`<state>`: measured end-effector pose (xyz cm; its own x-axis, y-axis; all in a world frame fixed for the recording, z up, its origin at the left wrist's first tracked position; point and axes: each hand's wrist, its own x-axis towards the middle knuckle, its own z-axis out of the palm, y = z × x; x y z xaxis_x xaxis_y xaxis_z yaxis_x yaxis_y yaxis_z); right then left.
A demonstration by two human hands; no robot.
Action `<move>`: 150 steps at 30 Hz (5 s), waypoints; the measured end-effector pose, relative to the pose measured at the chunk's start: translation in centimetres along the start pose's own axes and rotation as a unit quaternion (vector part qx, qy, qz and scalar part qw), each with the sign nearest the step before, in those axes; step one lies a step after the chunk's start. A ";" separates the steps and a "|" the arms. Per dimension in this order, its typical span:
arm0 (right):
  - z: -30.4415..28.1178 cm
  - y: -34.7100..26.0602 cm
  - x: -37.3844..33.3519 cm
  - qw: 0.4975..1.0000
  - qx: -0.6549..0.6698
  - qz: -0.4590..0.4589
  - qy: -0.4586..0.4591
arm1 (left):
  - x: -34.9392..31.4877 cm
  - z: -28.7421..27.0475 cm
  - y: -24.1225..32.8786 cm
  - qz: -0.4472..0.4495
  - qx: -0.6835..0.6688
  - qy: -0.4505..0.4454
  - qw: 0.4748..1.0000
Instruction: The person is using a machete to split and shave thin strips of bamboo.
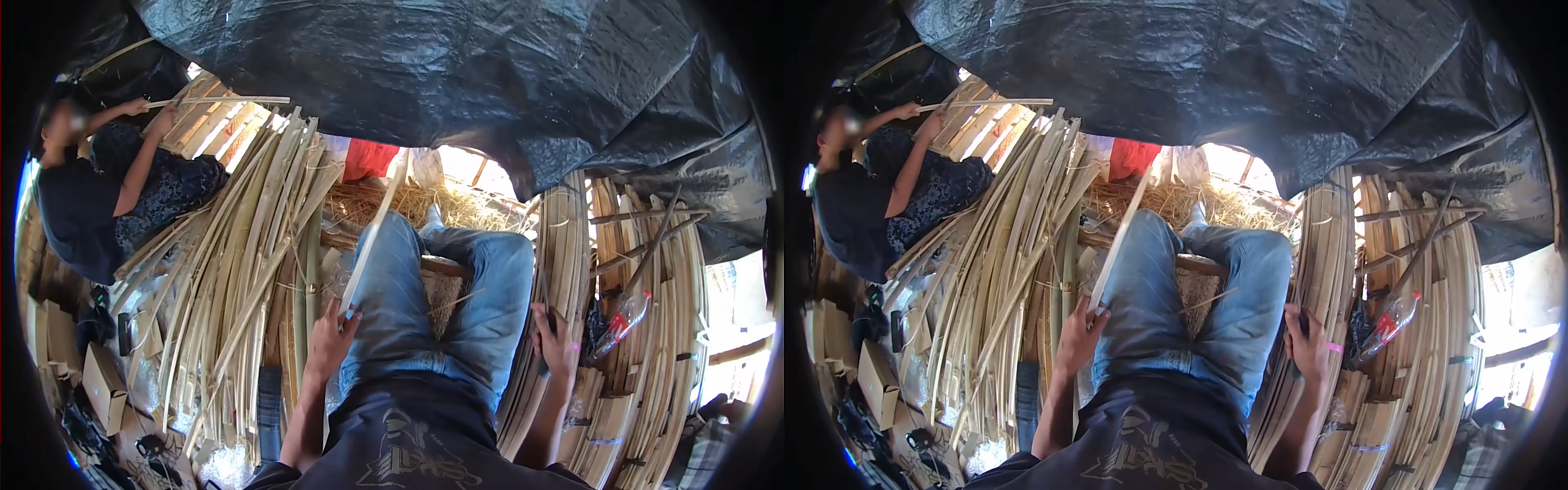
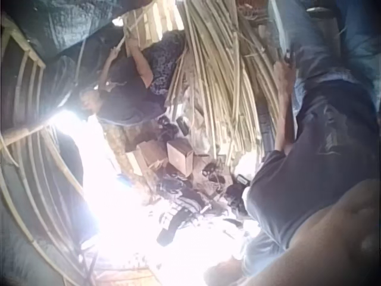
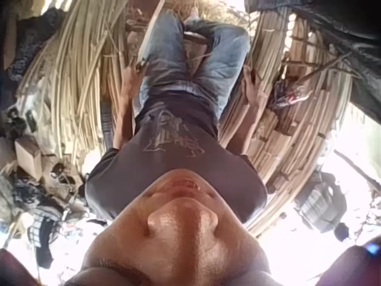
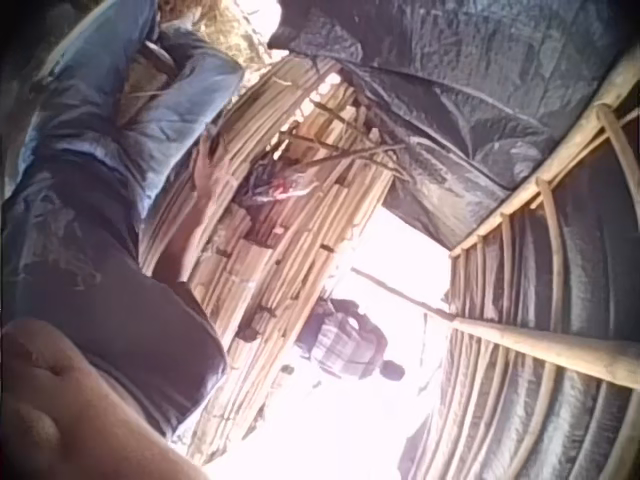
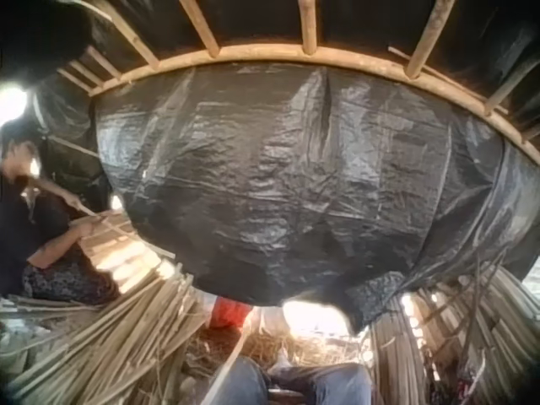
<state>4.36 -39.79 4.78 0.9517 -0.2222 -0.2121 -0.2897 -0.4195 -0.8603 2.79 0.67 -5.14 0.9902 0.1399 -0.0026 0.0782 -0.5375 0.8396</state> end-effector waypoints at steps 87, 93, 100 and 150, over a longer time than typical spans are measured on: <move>6.2 2.6 3.0 0.993 -0.038 0.103 0.043 | 3.7 3.4 2.8 -0.168 -0.034 -0.030 0.985; 6.3 2.5 3.0 0.994 -0.050 0.090 0.045 | 3.8 3.2 3.0 -0.179 -0.022 -0.039 0.983; 6.0 2.0 2.6 0.994 -0.045 0.084 0.046 | 3.7 3.5 2.3 -0.145 -0.011 -0.024 0.989; 17.0 -2.1 5.6 0.891 -0.227 -0.375 -0.119 | 3.2 4.3 2.8 0.175 0.215 -0.066 0.958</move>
<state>12.00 -25.18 -2.52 0.8742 0.4400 0.2052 0.4764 -0.6960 -0.5372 6.71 -3.97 -5.18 0.9683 -0.2034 0.1451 -0.2491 -0.8295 0.4998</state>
